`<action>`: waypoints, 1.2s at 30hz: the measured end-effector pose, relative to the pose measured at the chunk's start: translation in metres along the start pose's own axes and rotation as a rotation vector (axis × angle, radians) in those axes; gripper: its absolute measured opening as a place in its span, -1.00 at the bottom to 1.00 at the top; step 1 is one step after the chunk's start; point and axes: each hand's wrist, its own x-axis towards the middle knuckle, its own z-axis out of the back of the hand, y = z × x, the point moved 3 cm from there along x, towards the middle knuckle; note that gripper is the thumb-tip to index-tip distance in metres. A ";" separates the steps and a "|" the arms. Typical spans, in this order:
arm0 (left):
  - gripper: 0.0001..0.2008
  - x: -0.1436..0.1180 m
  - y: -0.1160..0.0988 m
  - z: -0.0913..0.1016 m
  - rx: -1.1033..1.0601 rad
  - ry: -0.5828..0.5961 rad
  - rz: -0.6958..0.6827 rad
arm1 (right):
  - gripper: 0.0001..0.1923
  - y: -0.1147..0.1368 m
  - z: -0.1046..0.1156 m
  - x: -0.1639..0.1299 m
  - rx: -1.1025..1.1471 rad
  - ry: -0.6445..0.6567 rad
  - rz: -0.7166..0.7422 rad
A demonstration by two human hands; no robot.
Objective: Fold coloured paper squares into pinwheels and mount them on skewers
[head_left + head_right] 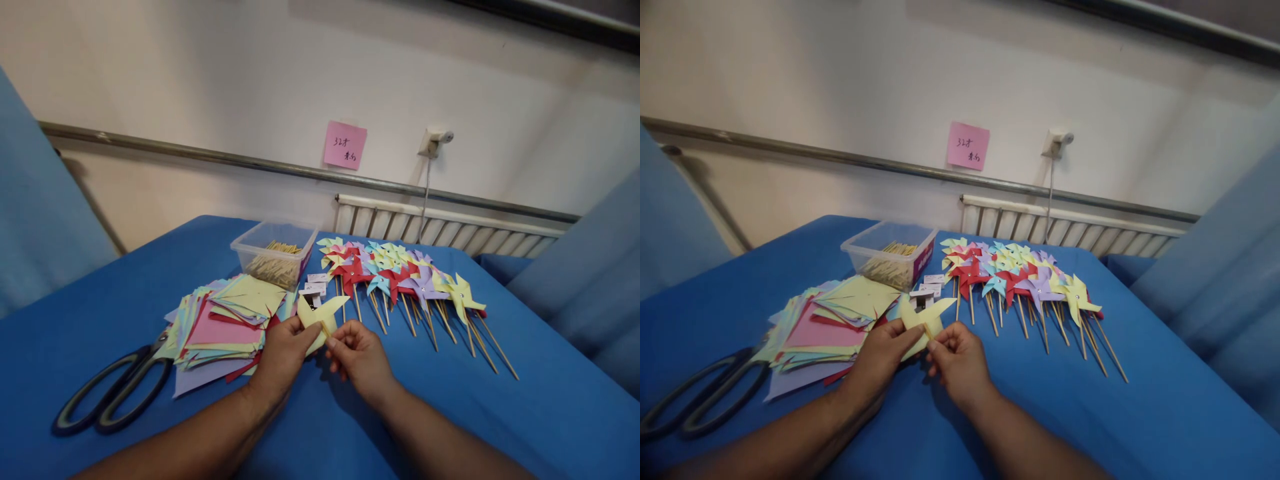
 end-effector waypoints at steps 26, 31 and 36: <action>-0.69 -0.003 -0.007 0.000 0.059 0.006 -0.089 | -0.60 0.000 0.002 0.002 -0.012 -0.017 -0.005; -0.65 0.000 -0.007 0.004 0.088 0.020 -0.059 | -0.64 -0.001 0.002 0.002 -0.069 -0.025 0.009; -0.67 -0.002 -0.009 0.005 0.129 -0.012 -0.059 | -0.68 0.000 0.001 0.000 -0.123 -0.040 0.020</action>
